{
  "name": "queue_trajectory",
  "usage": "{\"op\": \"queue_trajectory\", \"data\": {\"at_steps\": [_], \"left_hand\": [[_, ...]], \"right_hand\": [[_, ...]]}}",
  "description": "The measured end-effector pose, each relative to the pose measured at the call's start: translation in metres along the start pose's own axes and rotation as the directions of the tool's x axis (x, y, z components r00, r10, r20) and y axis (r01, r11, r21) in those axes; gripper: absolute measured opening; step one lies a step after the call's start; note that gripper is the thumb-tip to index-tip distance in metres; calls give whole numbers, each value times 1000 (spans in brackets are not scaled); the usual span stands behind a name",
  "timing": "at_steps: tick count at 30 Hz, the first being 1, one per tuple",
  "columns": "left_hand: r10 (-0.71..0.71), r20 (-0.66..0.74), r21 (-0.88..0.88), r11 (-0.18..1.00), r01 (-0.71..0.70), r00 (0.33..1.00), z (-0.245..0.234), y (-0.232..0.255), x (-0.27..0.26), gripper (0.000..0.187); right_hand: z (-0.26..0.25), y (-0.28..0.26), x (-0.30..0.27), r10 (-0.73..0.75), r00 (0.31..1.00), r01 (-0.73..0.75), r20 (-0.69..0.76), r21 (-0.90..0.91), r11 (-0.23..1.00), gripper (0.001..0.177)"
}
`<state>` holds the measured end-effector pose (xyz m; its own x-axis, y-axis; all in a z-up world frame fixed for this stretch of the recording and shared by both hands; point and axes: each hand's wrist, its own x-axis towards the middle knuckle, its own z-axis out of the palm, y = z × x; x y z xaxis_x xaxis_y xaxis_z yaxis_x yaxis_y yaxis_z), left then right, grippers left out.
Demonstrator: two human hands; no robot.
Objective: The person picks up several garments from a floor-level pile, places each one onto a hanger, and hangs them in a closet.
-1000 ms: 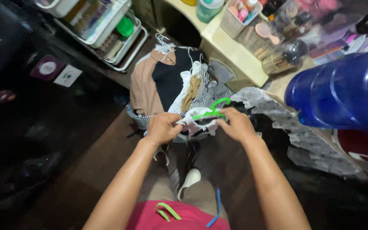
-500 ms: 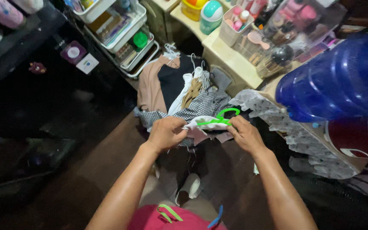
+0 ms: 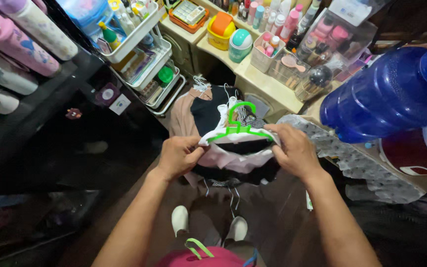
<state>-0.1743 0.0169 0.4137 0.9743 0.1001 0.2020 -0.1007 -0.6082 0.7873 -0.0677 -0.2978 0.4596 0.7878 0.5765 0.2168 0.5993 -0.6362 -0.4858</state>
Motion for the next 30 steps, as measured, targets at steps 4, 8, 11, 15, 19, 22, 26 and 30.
{"op": "queue_trajectory", "data": {"at_steps": [4, 8, 11, 15, 19, 22, 26, 30], "left_hand": [[3, 57, 116, 993, -10, 998, -38, 19, 4, 17], [132, 63, 216, 966, -142, 989, -51, 41, 2, 19], [203, 23, 225, 953, -203, 979, -50, 53, -4, 24], [234, 3, 234, 945, -228, 972, -51, 59, -15, 26], [93, -38, 111, 990, -88, 995, -54, 56, -24, 21], [13, 23, 138, 990, -16, 1000, -57, 52, -25, 24], [120, -35, 147, 983, -114, 992, -59, 47, -28, 17], [223, -77, 230, 952, -200, 972, -59, 49, -28, 17]], "right_hand": [[4, -18, 2, -150, 979, 110, -139, -263, 959, 31], [19, -36, 1, -113, 961, 52, -254, -237, 970, 24], [22, -47, -3, 46, 952, -66, -302, -57, 996, 22], [11, -58, -10, 104, 953, -109, -283, 0, 994, 27], [4, -65, -20, 72, 982, -119, -177, -269, 956, 25], [3, -70, -21, 116, 990, -138, -80, -362, 922, 24], [-3, -81, -7, 160, 977, -196, -142, -296, 935, 21], [-2, -111, 5, 259, 935, -232, -244, 134, 963, 24]]}}
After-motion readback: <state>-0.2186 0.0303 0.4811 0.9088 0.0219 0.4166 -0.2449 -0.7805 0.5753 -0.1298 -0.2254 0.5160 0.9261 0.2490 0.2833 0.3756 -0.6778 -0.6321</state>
